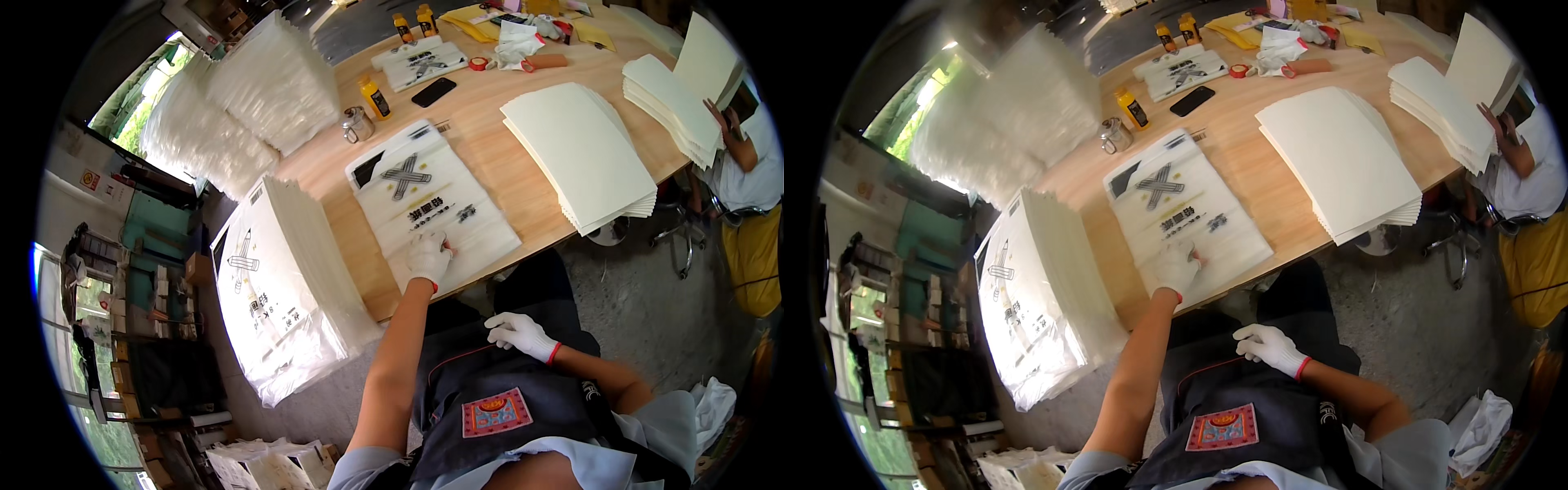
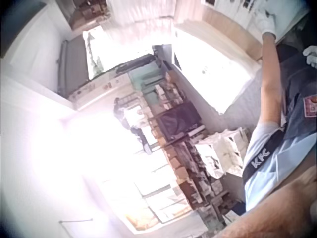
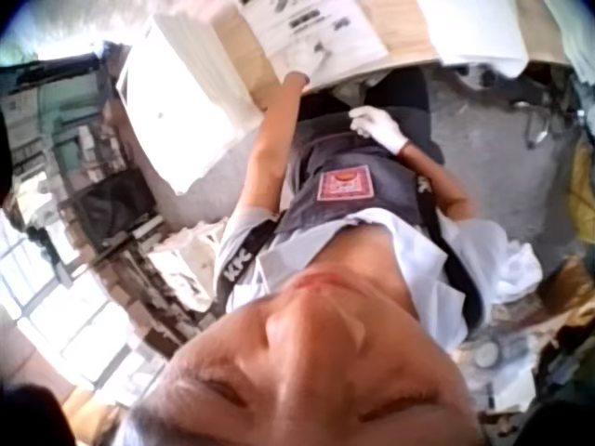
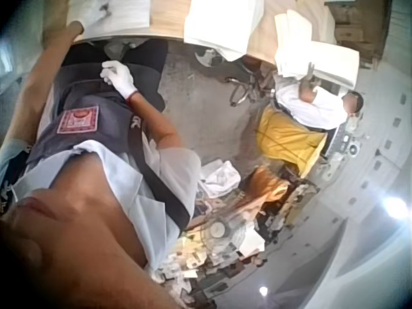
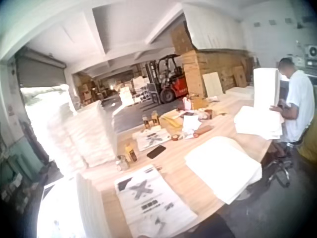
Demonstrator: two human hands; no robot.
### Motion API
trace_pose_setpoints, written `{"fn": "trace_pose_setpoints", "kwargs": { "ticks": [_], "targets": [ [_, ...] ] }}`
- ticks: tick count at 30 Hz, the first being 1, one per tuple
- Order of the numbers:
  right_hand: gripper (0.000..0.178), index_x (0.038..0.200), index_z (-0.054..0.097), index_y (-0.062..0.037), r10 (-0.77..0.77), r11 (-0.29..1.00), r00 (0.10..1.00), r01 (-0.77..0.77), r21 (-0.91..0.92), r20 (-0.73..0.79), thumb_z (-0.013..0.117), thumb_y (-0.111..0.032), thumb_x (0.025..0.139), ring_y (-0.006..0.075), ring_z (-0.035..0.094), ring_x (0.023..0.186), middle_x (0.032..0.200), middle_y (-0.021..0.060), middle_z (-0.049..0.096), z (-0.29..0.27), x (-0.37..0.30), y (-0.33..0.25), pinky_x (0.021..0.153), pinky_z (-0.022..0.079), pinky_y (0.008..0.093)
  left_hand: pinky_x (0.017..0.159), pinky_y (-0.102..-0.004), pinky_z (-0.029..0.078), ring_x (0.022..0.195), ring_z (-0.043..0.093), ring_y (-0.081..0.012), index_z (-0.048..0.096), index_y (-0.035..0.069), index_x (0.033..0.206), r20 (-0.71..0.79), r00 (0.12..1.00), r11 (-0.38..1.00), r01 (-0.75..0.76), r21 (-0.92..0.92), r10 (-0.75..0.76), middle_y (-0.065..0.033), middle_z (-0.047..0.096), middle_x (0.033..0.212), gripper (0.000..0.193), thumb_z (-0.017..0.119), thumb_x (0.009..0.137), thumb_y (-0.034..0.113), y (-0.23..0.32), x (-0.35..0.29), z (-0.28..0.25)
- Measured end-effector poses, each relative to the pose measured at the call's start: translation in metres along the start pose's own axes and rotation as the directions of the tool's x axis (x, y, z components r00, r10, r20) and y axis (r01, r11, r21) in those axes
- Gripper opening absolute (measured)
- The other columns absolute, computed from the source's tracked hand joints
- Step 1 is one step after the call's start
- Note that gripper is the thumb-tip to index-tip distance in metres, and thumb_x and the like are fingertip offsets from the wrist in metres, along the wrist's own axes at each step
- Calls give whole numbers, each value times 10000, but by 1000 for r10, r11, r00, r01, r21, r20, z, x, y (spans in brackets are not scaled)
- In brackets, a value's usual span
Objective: The person repeatedly picks up stacks of white paper and places them into clear plastic packaging bags. They fold the top of the bags to seal the contents and place the finished packages onto a growing pile on the table.
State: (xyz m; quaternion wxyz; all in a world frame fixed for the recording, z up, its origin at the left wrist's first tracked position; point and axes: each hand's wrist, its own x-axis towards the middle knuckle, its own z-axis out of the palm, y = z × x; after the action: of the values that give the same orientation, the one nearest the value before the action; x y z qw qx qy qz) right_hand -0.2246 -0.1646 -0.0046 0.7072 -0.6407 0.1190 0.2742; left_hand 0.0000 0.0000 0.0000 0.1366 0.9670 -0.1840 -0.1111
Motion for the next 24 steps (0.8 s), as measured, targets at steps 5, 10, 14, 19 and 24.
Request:
{"fn": "trace_pose_setpoints", "kwargs": {
  "ticks": [5, 10, 14, 19, 24],
  "targets": [
    [281, 1142, 583, -24, -21, 1000, 1000, 21, 20, 7, 587, -174, 905, 98, 607, 733, 879, 65, 674, -17, 8, 7, 658, 503, 232, 861, -390, 423, 1044, 515, -294, 597, 155, 1006, -411, 900, 978, -195, -73, 148, -93, 597, 1070, 365, 740, 696, 282, 18, 1, -1],
    [248, 1128, 594, -49, -40, 999, 998, 40, 6, 38, 586, -157, 905, 92, 597, 720, 873, 62, 670, -8, 9, 1, 637, 494, 222, 931, -436, 366, 1072, 507, -317, 622, 161, 1037, -5, 985, 956, -167, 242, 173, -115, 607, 1069, 416, 705, 712, 406, 18, 22, -15],
    [243, 1124, 595, -48, -40, 998, 999, 39, 52, 21, 586, -157, 907, 91, 596, 721, 875, 67, 670, -10, 11, 11, 631, 495, 219, 871, -420, 436, 982, 577, -340, 654, 128, 943, 228, 966, 962, -169, 215, 119, -136, 649, 998, 273, 651, 739, 309, 43, 12, -55],
    [247, 1126, 592, -35, -34, 998, 999, 33, 53, 23, 571, -167, 919, 98, 599, 716, 872, 70, 669, -13, 22, 6, 628, 500, 225, 808, -397, 472, 915, 611, -334, 686, 117, 922, 217, 968, 992, -123, -22, 125, -138, 667, 967, 227, 522, 821, 238, 10, 8, -35],
    [474, 1172, 563, 17, -265, 963, 959, 269, 28, -99, 580, -378, 910, 91, 569, 651, 848, 77, 659, -34, 70, -56, 591, 473, 236, 721, -356, 489, 788, 639, -282, 697, 106, 921, 167, 980, 976, -69, -205, 104, -130, 683, 889, 185, 600, 796, 202, 15, -3, -36]
  ]
}}
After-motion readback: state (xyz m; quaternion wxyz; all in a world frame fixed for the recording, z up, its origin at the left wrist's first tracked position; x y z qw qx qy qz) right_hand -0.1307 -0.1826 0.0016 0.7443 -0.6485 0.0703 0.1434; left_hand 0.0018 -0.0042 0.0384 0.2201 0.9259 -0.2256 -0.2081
